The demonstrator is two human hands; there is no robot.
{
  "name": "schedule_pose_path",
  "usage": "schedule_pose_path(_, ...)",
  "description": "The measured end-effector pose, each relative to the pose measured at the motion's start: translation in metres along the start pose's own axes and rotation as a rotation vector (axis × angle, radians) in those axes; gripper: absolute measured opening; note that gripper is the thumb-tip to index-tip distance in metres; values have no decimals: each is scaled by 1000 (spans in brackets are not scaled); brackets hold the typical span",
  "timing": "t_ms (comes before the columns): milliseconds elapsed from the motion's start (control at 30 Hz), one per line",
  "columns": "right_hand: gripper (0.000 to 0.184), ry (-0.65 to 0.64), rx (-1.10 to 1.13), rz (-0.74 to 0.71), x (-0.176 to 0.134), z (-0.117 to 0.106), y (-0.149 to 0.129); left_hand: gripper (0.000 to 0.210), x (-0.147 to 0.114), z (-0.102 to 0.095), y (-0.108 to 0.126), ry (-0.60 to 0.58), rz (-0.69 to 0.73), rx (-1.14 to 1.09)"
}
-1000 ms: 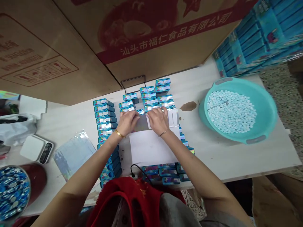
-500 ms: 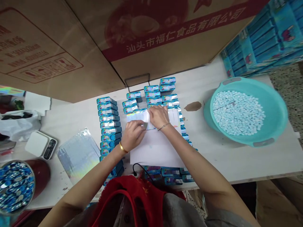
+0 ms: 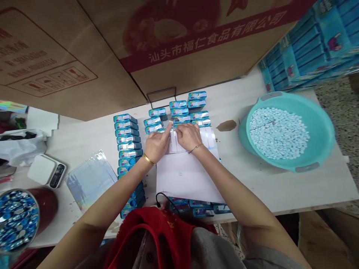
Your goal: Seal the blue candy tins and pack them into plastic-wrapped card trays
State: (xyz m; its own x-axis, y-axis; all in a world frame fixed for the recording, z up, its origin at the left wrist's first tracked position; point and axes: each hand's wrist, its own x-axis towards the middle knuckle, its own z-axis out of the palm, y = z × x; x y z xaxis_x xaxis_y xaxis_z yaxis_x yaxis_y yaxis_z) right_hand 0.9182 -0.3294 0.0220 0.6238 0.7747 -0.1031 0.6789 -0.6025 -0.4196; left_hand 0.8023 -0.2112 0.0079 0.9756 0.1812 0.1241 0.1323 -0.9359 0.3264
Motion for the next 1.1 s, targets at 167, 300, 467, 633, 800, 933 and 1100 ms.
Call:
schedule_pose_path(167,29,-8,-42,20,3,5,20,56,-23,-4,25,107,36,-141)
schedule_pose_path(300,28,7,-99,29,-4,6,37,59,-53,-28,40,257,-137,-530)
schedule_pose_path(467,45,221,385,-48,-47,7,-13,68,-100,-69,25,471,-634,-1077)
schedule_pose_path(633,65,-257,1211,209,-110,34,-114,69,-157,-92,4,555,-922,-1144)
schedule_pose_path(800,47,-347,1243,348,-132,69,-153,69,-203,-74,-5,453,-1003,-1016)
schedule_pose_path(933,43,-274,1083,274,-121,84,-148,66,-210,-51,-17,421,-964,-920)
schedule_pose_path(1100,34,-313,958,289,-93,103,-144,65,-192,-39,-39,435,-926,-671)
